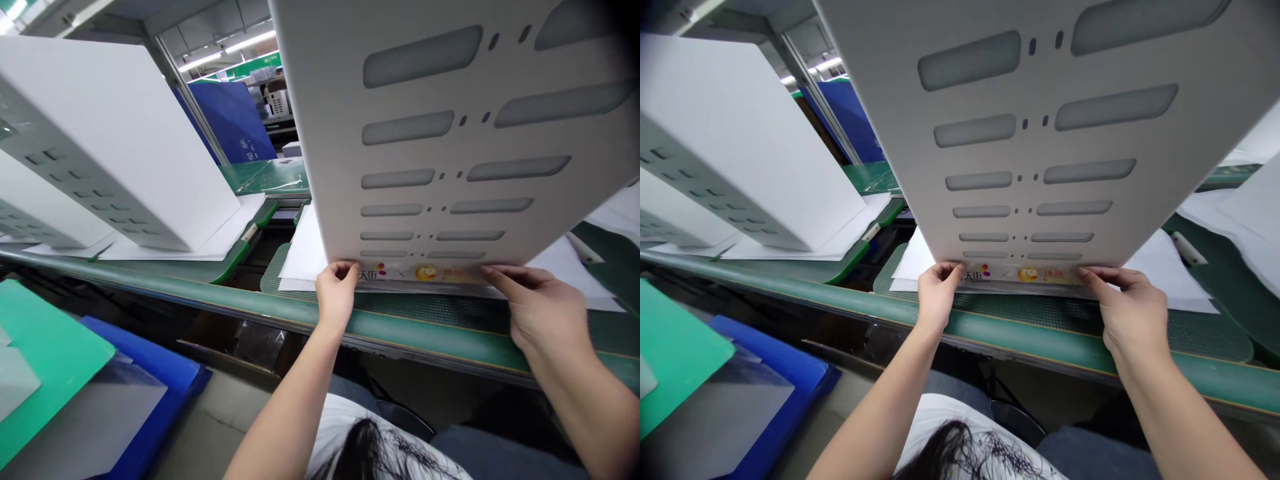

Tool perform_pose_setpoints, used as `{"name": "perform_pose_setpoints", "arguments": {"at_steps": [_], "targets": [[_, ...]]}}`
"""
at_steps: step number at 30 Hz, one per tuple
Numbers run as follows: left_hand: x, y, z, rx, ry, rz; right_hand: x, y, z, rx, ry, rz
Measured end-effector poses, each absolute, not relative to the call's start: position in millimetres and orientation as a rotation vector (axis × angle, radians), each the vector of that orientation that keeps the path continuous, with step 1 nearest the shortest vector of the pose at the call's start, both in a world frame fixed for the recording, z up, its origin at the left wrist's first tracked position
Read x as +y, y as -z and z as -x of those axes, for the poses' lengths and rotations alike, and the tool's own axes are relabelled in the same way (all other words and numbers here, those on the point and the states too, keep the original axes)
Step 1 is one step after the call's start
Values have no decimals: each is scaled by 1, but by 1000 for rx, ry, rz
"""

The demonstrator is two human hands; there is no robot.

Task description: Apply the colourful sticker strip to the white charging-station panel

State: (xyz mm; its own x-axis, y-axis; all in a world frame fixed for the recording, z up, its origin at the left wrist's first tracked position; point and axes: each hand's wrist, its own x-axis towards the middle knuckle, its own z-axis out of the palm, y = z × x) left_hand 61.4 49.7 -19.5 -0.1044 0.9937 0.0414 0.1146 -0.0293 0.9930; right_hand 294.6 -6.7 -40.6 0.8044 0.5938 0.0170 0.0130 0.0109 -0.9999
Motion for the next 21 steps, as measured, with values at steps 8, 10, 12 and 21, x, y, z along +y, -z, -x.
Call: {"name": "perform_pose_setpoints", "arguments": {"at_steps": [8,10,12,21], "targets": [[53,23,-63,1345,-1285,-1284,-6,40,-296,-532,-492,1501],[54,24,-63,1339,-1295,-1280,-6,40,-296,-530,-492,1495],[54,25,-63,1338,-1303,-1280,-6,40,-295,-529,-486,1495],[53,25,-63,1326,-1301,-1300,-7,40,-294,-562,-463,1523]]}}
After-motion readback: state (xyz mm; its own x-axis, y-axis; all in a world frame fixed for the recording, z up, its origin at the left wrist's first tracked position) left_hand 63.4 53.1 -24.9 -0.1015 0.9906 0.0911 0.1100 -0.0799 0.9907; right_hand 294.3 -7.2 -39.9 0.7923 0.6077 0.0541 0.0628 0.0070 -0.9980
